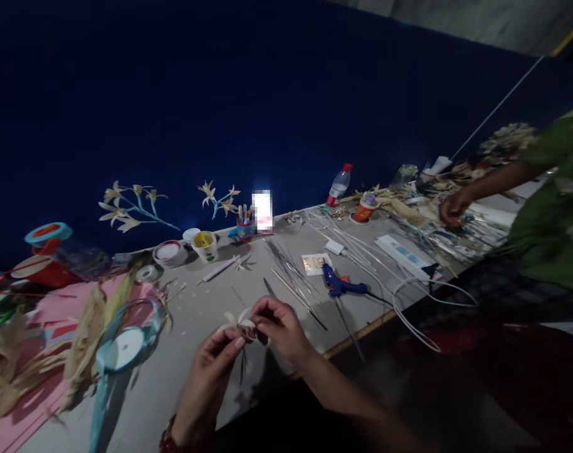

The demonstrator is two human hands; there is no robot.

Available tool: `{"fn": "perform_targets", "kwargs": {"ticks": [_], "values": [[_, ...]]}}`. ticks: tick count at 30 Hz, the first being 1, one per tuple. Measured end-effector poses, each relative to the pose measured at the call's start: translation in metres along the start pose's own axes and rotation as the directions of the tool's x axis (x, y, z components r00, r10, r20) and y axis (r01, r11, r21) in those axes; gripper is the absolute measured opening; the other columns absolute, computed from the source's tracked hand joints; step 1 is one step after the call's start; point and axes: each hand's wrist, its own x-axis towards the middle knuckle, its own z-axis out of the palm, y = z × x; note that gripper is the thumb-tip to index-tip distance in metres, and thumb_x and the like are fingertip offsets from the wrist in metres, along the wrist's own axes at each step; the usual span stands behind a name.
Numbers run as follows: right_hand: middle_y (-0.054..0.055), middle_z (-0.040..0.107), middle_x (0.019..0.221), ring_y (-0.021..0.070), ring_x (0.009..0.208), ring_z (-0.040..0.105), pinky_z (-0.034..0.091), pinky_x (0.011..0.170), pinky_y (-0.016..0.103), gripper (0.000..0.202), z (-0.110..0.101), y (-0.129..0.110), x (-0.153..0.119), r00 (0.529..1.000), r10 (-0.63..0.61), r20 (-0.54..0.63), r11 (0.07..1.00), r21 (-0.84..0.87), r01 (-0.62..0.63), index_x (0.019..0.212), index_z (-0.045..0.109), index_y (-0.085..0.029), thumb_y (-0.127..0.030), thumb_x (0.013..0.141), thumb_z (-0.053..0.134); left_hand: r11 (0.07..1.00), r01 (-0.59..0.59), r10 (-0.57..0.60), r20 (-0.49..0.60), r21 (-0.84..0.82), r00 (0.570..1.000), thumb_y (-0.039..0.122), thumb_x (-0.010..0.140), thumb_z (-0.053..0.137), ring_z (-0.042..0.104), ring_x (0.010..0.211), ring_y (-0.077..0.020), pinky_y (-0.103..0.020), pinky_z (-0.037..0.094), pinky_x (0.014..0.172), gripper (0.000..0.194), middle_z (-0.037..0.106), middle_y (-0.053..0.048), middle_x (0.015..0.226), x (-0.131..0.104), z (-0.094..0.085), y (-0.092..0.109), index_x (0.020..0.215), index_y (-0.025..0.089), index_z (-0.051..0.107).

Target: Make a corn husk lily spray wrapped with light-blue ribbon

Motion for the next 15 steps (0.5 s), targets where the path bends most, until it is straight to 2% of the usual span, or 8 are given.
{"fn": "perform_targets", "kwargs": {"ticks": [5, 9, 11, 13, 15], "values": [[-0.004, 0.057, 0.066, 0.0082, 0.052, 0.048, 0.039, 0.049, 0.021, 0.019, -0.005, -0.007, -0.002, 0.997, -0.040, -0.065, 0.998, -0.042, 0.037, 0.078, 0.060, -0.019, -0.034, 0.079, 0.072, 0.998, -0.028, 0.031, 0.057, -0.056, 0.998, 0.025, 0.072, 0.079, 0.062, 0.086, -0.0174, -0.028, 0.045, 0.087, 0.015, 0.069, -0.006, 0.082, 0.000, 0.007, 0.001, 0.074, 0.015, 0.068], [-0.002, 0.059, 0.075, 0.0088, 0.054, 0.051, 0.042, 0.051, 0.022, 0.012, -0.009, -0.007, -0.001, 0.987, -0.157, -0.021, 0.982, -0.110, 0.154, 0.080, 0.061, -0.021, -0.031, 0.085, 0.067, 0.988, -0.027, 0.048, 0.136, -0.151, 0.990, 0.022, 0.073, 0.078, 0.062, 0.085, -0.0176, -0.031, 0.045, 0.088, 0.012, 0.069, -0.007, 0.084, 0.000, 0.011, 0.007, 0.074, 0.015, 0.068], [-0.001, 0.059, 0.081, 0.0085, 0.055, 0.051, 0.043, 0.052, 0.022, 0.008, -0.009, -0.005, 0.001, 0.976, -0.215, 0.017, 0.965, -0.150, 0.215, 0.083, 0.062, -0.021, -0.028, 0.087, 0.064, 0.982, -0.015, 0.041, 0.136, -0.187, 0.990, 0.021, 0.074, 0.077, 0.062, 0.087, -0.0179, -0.031, 0.045, 0.087, 0.011, 0.069, -0.008, 0.089, 0.000, 0.010, 0.010, 0.074, 0.015, 0.069], [0.001, 0.059, 0.087, 0.0100, 0.061, 0.054, 0.045, 0.055, 0.024, 0.005, -0.008, -0.005, 0.000, 0.957, -0.284, 0.052, 0.924, -0.252, 0.288, 0.085, 0.062, -0.021, -0.024, 0.089, 0.061, 0.979, -0.018, 0.041, 0.110, -0.202, 0.993, 0.020, 0.073, 0.078, 0.063, 0.089, -0.0178, -0.031, 0.045, 0.087, 0.011, 0.070, -0.008, 0.092, 0.000, 0.009, 0.011, 0.074, 0.014, 0.069], [0.003, 0.060, 0.089, 0.0136, 0.071, 0.058, 0.048, 0.061, 0.026, 0.005, -0.005, -0.007, -0.001, 0.921, -0.381, 0.088, 0.830, -0.406, 0.382, 0.088, 0.063, -0.022, -0.019, 0.089, 0.059, 0.975, -0.028, 0.049, 0.090, -0.220, 0.995, 0.020, 0.072, 0.079, 0.063, 0.087, -0.0163, -0.030, 0.045, 0.086, 0.011, 0.070, -0.007, 0.095, 0.000, 0.007, 0.011, 0.074, 0.015, 0.070]]}}
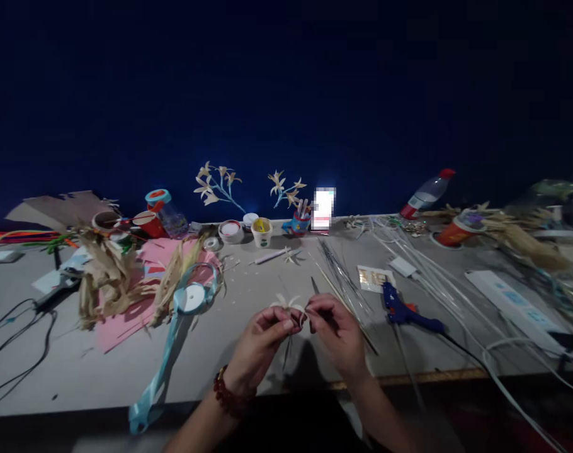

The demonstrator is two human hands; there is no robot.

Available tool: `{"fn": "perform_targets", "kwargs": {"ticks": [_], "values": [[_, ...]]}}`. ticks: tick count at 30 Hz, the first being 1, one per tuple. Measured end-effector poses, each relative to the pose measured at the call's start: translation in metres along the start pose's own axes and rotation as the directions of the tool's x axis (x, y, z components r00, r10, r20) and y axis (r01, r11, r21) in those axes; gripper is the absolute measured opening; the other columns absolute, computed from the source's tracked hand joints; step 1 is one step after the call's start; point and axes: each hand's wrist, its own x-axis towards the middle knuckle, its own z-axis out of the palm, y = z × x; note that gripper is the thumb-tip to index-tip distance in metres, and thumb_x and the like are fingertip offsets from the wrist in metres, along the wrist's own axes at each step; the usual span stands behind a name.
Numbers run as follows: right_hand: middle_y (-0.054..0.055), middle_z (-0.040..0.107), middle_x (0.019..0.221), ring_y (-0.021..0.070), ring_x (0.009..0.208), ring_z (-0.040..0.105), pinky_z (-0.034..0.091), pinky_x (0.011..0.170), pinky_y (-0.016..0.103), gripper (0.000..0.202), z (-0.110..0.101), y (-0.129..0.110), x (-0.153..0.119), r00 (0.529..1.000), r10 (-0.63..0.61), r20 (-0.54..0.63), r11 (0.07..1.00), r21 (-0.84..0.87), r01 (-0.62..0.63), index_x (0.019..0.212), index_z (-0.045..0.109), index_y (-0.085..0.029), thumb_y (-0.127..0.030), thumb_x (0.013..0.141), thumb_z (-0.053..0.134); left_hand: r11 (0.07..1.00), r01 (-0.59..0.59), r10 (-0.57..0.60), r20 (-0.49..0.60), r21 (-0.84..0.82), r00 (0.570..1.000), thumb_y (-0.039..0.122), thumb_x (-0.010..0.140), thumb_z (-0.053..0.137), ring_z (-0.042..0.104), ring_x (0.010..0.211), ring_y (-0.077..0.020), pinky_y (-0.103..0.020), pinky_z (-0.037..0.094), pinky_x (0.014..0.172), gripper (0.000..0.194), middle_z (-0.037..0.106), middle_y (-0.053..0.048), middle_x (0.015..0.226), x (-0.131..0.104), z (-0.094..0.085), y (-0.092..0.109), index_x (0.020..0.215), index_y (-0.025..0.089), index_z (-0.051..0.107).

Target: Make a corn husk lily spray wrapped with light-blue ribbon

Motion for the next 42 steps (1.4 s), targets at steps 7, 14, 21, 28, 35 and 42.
{"fn": "perform_targets", "kwargs": {"ticks": [7, 14, 21, 28, 35, 42], "values": [[0.004, 0.064, 0.086, 0.0187, 0.083, 0.063, 0.051, 0.074, 0.032, 0.021, -0.002, -0.013, -0.001, 0.940, -0.324, 0.103, 0.830, -0.447, 0.335, 0.093, 0.060, -0.023, -0.005, 0.082, 0.061, 0.994, -0.094, 0.097, -0.057, 0.053, 0.994, 0.019, 0.075, 0.077, 0.063, 0.099, -0.0196, -0.033, 0.044, 0.092, 0.009, 0.072, -0.007, 0.097, -0.001, -0.007, 0.000, 0.075, 0.016, 0.069], [0.006, 0.067, 0.086, 0.0200, 0.081, 0.063, 0.053, 0.073, 0.034, 0.019, 0.003, -0.014, -0.001, 0.923, -0.364, 0.121, 0.758, -0.538, 0.369, 0.092, 0.060, -0.023, -0.007, 0.081, 0.060, 0.978, -0.116, 0.138, -0.126, 0.172, 0.982, 0.022, 0.073, 0.079, 0.064, 0.090, -0.0188, -0.032, 0.045, 0.090, 0.013, 0.072, -0.005, 0.087, -0.002, -0.010, -0.006, 0.077, 0.016, 0.068], [0.005, 0.063, 0.091, 0.0169, 0.076, 0.061, 0.051, 0.066, 0.028, 0.011, 0.008, -0.011, -0.005, 0.996, -0.086, 0.006, 0.958, -0.275, 0.085, 0.095, 0.060, -0.022, -0.017, 0.085, 0.062, 0.967, -0.133, 0.173, -0.176, 0.219, 0.969, 0.024, 0.072, 0.079, 0.065, 0.087, -0.0171, -0.030, 0.047, 0.088, 0.014, 0.073, -0.004, 0.085, 0.000, -0.010, -0.008, 0.076, 0.016, 0.068], [0.002, 0.058, 0.092, 0.0128, 0.072, 0.057, 0.048, 0.060, 0.023, 0.009, 0.018, 0.001, -0.015, 0.979, 0.204, 0.014, 0.975, 0.086, -0.204, 0.090, 0.062, -0.022, -0.028, 0.086, 0.066, 0.927, -0.174, 0.235, -0.152, 0.331, 0.960, 0.024, 0.075, 0.077, 0.064, 0.085, -0.0169, -0.029, 0.048, 0.084, 0.011, 0.072, -0.004, 0.084, 0.000, -0.010, -0.010, 0.078, 0.016, 0.069], [-0.004, 0.056, 0.069, 0.0082, 0.052, 0.049, 0.042, 0.050, 0.021, 0.019, -0.007, 0.015, -0.008, 0.902, 0.427, -0.071, 0.878, 0.270, -0.394, 0.082, 0.061, -0.019, -0.033, 0.077, 0.074, 0.962, -0.187, 0.228, -0.210, 0.198, 0.951, 0.023, 0.073, 0.078, 0.063, 0.091, -0.0174, -0.030, 0.047, 0.087, 0.013, 0.071, -0.004, 0.088, -0.001, -0.010, -0.001, 0.074, 0.017, 0.066], [-0.004, 0.055, 0.057, 0.0100, 0.049, 0.048, 0.038, 0.049, 0.024, 0.028, -0.055, 0.030, -0.003, 0.847, 0.460, -0.267, 0.886, 0.205, -0.417, 0.077, 0.062, -0.017, -0.035, 0.066, 0.080, 0.947, -0.260, 0.307, -0.301, 0.187, 0.903, 0.024, 0.070, 0.079, 0.063, 0.082, -0.0152, -0.029, 0.048, 0.083, 0.015, 0.068, -0.002, 0.083, -0.003, -0.022, 0.014, 0.074, 0.017, 0.066]]}}
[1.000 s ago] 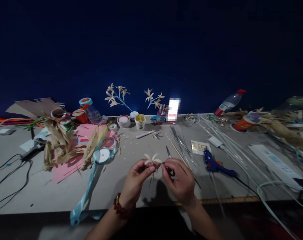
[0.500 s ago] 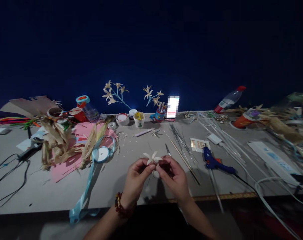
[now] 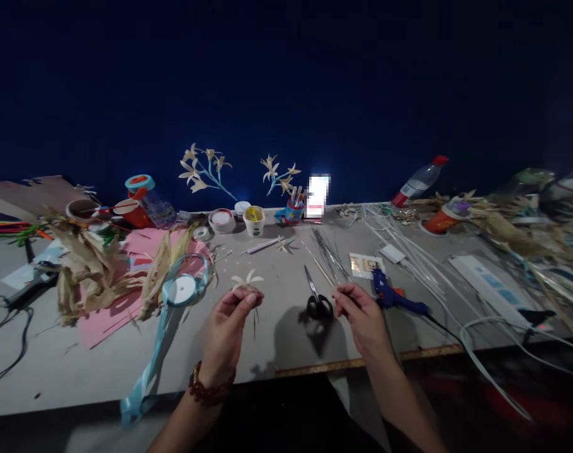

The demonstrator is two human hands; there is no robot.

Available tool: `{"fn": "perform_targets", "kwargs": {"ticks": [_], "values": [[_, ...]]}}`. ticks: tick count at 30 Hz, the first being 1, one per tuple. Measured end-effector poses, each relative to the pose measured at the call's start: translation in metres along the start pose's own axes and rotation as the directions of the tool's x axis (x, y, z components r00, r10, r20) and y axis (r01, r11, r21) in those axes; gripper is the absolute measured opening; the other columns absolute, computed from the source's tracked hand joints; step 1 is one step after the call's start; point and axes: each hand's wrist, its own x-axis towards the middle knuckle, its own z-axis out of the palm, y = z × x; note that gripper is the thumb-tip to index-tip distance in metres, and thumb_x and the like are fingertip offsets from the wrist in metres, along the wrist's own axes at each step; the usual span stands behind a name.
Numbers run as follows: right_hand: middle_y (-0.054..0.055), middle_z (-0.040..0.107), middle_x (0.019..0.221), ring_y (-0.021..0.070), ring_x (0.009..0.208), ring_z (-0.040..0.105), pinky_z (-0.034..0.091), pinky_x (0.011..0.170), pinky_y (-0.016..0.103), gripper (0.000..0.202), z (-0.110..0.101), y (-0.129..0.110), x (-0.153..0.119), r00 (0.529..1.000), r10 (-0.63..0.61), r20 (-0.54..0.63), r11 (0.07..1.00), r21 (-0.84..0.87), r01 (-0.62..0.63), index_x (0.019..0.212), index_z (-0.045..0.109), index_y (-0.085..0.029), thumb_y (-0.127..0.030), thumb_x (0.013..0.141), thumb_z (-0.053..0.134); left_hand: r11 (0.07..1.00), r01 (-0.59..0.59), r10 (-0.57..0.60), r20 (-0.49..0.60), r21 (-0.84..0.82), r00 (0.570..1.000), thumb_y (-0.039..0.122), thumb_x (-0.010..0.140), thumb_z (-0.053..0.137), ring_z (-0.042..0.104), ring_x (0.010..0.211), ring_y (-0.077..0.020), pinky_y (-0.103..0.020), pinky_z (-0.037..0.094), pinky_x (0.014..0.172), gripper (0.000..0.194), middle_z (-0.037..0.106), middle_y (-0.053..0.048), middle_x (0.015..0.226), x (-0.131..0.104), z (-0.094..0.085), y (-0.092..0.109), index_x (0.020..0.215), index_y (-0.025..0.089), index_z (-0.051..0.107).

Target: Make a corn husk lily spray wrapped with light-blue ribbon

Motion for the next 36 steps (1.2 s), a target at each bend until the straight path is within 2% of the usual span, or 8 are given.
{"fn": "perform_targets", "kwargs": {"ticks": [3, 7, 10, 13, 15, 19, 29, 36], "values": [[-0.003, 0.057, 0.064, 0.0099, 0.052, 0.048, 0.039, 0.052, 0.024, 0.024, -0.004, -0.003, 0.000, 0.996, -0.087, -0.033, 0.996, -0.015, 0.087, 0.080, 0.063, -0.018, -0.033, 0.070, 0.078, 0.998, 0.015, -0.016, 0.011, 0.069, 1.000, 0.025, 0.071, 0.079, 0.062, 0.079, -0.0144, -0.028, 0.047, 0.083, 0.015, 0.068, -0.002, 0.079, 0.001, 0.000, 0.001, 0.073, 0.016, 0.067], [0.000, 0.058, 0.078, 0.0117, 0.063, 0.051, 0.043, 0.058, 0.025, 0.011, 0.014, -0.020, -0.008, 0.962, -0.271, 0.040, 0.963, 0.004, 0.271, 0.083, 0.064, -0.021, -0.027, 0.079, 0.071, 0.993, 0.058, -0.063, 0.052, 0.103, 0.997, 0.026, 0.072, 0.078, 0.062, 0.078, -0.0148, -0.027, 0.046, 0.081, 0.015, 0.068, -0.002, 0.076, -0.002, 0.007, -0.001, 0.073, 0.016, 0.067], [0.002, 0.057, 0.083, 0.0168, 0.080, 0.056, 0.046, 0.072, 0.030, 0.006, 0.037, -0.039, -0.016, 0.886, -0.434, 0.164, 0.896, -0.024, 0.444, 0.078, 0.064, -0.022, -0.023, 0.082, 0.067, 0.990, 0.096, -0.105, 0.083, 0.103, 0.991, 0.025, 0.073, 0.078, 0.061, 0.076, -0.0141, -0.026, 0.046, 0.079, 0.014, 0.068, -0.002, 0.074, -0.005, 0.013, -0.003, 0.072, 0.016, 0.068], [0.004, 0.057, 0.089, 0.0197, 0.091, 0.056, 0.045, 0.082, 0.034, 0.005, 0.056, -0.051, -0.022, 0.804, -0.501, 0.321, 0.832, -0.076, 0.549, 0.079, 0.066, -0.023, -0.019, 0.083, 0.067, 0.988, 0.121, -0.134, 0.136, 0.099, 0.982, 0.025, 0.074, 0.077, 0.060, 0.074, -0.0133, -0.025, 0.045, 0.078, 0.013, 0.068, -0.002, 0.073, -0.008, 0.016, -0.004, 0.072, 0.016, 0.068], [0.005, 0.057, 0.095, 0.0208, 0.096, 0.055, 0.045, 0.086, 0.036, 0.006, 0.065, -0.052, -0.023, 0.770, -0.519, 0.371, 0.806, -0.087, 0.586, 0.082, 0.068, -0.023, -0.017, 0.082, 0.067, 0.988, 0.133, -0.145, 0.162, 0.081, 0.976, 0.024, 0.074, 0.077, 0.059, 0.074, -0.0131, -0.025, 0.045, 0.078, 0.012, 0.067, -0.002, 0.072, -0.010, 0.017, -0.005, 0.073, 0.015, 0.069], [0.005, 0.055, 0.100, 0.0217, 0.100, 0.054, 0.045, 0.088, 0.038, 0.008, 0.072, -0.047, -0.022, 0.726, -0.563, 0.394, 0.747, -0.132, 0.651, 0.085, 0.069, -0.024, -0.017, 0.082, 0.066, 0.986, 0.162, -0.166, 0.191, 0.038, 0.967, 0.024, 0.073, 0.078, 0.059, 0.073, -0.0135, -0.026, 0.045, 0.077, 0.014, 0.067, -0.002, 0.072, -0.012, 0.020, -0.007, 0.073, 0.014, 0.068], [0.005, 0.055, 0.100, 0.0219, 0.100, 0.055, 0.044, 0.086, 0.038, 0.012, 0.074, -0.045, -0.018, 0.640, -0.656, 0.399, 0.609, -0.221, 0.762, 0.088, 0.068, -0.024, -0.014, 0.083, 0.065, 0.977, 0.212, -0.210, 0.194, 0.010, 0.958, 0.023, 0.070, 0.080, 0.061, 0.070, -0.0126, -0.025, 0.046, 0.074, 0.016, 0.067, -0.001, 0.069, -0.013, 0.026, -0.004, 0.071, 0.014, 0.068], [0.005, 0.056, 0.103, 0.0223, 0.100, 0.054, 0.045, 0.088, 0.042, 0.016, 0.073, -0.042, -0.016, 0.561, -0.722, 0.405, 0.545, -0.166, 0.822, 0.090, 0.067, -0.025, -0.012, 0.082, 0.063, 0.954, 0.296, -0.275, 0.250, -0.047, 0.928, 0.021, 0.072, 0.079, 0.061, 0.068, -0.0123, -0.026, 0.046, 0.074, 0.014, 0.067, -0.002, 0.069, -0.013, 0.025, -0.004, 0.071, 0.013, 0.068]]}}
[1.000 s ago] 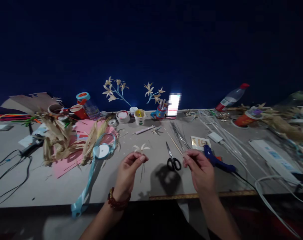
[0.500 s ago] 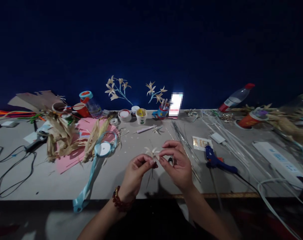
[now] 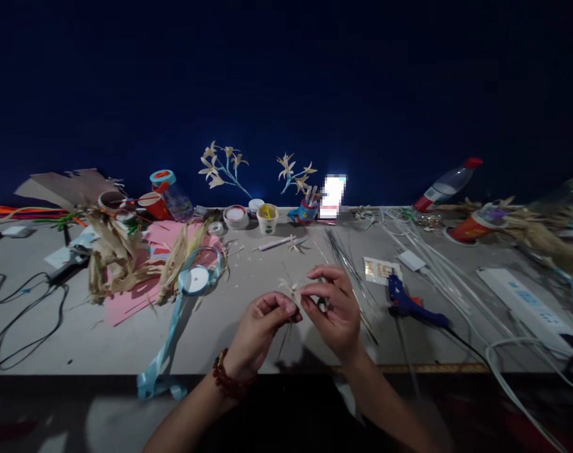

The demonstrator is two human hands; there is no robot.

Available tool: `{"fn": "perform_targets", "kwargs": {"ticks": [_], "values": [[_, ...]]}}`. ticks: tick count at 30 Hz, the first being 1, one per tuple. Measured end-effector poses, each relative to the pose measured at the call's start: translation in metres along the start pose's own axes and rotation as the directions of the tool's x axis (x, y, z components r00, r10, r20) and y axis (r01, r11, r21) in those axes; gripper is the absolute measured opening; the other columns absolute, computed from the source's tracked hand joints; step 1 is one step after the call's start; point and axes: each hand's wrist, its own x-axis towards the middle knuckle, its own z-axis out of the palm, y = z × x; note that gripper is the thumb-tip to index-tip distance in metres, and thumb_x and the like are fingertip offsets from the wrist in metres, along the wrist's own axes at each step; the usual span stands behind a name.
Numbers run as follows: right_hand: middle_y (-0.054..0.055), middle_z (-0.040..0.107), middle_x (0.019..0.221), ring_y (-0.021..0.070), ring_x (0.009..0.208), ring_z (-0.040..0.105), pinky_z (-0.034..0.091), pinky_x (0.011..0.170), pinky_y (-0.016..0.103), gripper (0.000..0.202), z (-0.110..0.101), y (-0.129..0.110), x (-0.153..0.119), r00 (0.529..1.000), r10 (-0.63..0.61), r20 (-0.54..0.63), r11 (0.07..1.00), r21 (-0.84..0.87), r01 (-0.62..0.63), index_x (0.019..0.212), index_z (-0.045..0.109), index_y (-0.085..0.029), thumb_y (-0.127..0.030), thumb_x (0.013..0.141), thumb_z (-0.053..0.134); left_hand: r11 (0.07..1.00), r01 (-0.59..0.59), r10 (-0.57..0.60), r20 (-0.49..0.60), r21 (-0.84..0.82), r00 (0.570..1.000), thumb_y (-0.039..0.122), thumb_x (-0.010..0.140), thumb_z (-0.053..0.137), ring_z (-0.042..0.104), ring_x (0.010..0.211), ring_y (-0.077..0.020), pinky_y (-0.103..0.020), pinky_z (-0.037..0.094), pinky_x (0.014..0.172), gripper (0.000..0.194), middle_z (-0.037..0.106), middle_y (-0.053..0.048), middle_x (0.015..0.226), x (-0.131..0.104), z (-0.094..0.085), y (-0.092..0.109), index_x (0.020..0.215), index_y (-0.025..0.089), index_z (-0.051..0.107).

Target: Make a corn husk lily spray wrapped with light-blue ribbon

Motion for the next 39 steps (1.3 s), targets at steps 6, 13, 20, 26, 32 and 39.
{"fn": "perform_targets", "kwargs": {"ticks": [6, 13, 20, 26, 32, 39], "values": [[0.005, 0.056, 0.102, 0.0227, 0.100, 0.053, 0.044, 0.087, 0.042, 0.016, 0.003, 0.001, -0.002, 0.999, 0.014, -0.032, 1.000, -0.003, -0.014, 0.090, 0.066, -0.025, -0.012, 0.082, 0.063, 1.000, 0.015, -0.014, 0.047, -0.019, 0.999, 0.019, 0.076, 0.075, 0.060, 0.069, -0.0124, -0.025, 0.044, 0.073, 0.010, 0.067, -0.003, 0.070, 0.001, -0.002, -0.001, 0.073, 0.013, 0.067], [0.005, 0.054, 0.104, 0.0240, 0.101, 0.053, 0.045, 0.088, 0.045, 0.017, 0.001, 0.005, -0.003, 1.000, -0.028, 0.008, 0.999, -0.042, 0.028, 0.093, 0.064, -0.026, -0.014, 0.081, 0.063, 1.000, 0.006, -0.005, 0.041, -0.022, 0.999, 0.019, 0.075, 0.076, 0.060, 0.070, -0.0127, -0.025, 0.043, 0.073, 0.011, 0.067, -0.004, 0.071, 0.001, -0.002, -0.001, 0.072, 0.013, 0.068], [0.005, 0.052, 0.104, 0.0238, 0.101, 0.051, 0.044, 0.089, 0.045, 0.017, -0.004, 0.003, 0.002, 0.998, -0.041, 0.055, 0.997, -0.057, 0.044, 0.092, 0.064, -0.026, -0.013, 0.082, 0.062, 1.000, -0.018, 0.018, 0.029, -0.010, 0.999, 0.019, 0.074, 0.077, 0.061, 0.070, -0.0132, -0.026, 0.045, 0.074, 0.009, 0.068, -0.003, 0.071, 0.000, -0.001, -0.001, 0.073, 0.013, 0.069], [0.004, 0.053, 0.100, 0.0235, 0.099, 0.052, 0.043, 0.089, 0.045, 0.015, -0.008, 0.001, 0.006, 0.997, -0.039, 0.071, 0.998, -0.050, 0.043, 0.091, 0.064, -0.025, -0.014, 0.082, 0.061, 1.000, -0.020, 0.021, 0.030, -0.007, 0.999, 0.019, 0.073, 0.077, 0.060, 0.069, -0.0132, -0.025, 0.044, 0.072, 0.010, 0.066, -0.003, 0.070, 0.000, 0.000, 0.001, 0.071, 0.013, 0.070], [0.004, 0.053, 0.099, 0.0237, 0.098, 0.053, 0.043, 0.089, 0.046, 0.016, -0.007, 0.002, 0.005, 0.996, -0.054, 0.073, 0.995, -0.077, 0.059, 0.090, 0.064, -0.025, -0.012, 0.081, 0.062, 1.000, -0.024, 0.024, 0.045, 0.005, 0.999, 0.018, 0.074, 0.075, 0.060, 0.070, -0.0133, -0.026, 0.044, 0.073, 0.008, 0.066, -0.003, 0.071, -0.001, 0.001, 0.002, 0.071, 0.013, 0.069], [0.004, 0.054, 0.098, 0.0240, 0.098, 0.054, 0.045, 0.089, 0.047, 0.015, -0.005, 0.002, 0.003, 0.998, -0.041, 0.052, 0.995, -0.086, 0.046, 0.088, 0.064, -0.025, -0.013, 0.079, 0.066, 0.999, -0.031, 0.030, 0.059, 0.012, 0.998, 0.019, 0.076, 0.074, 0.059, 0.072, -0.0132, -0.026, 0.043, 0.075, 0.010, 0.066, -0.004, 0.074, -0.002, 0.001, 0.003, 0.072, 0.013, 0.068]]}}
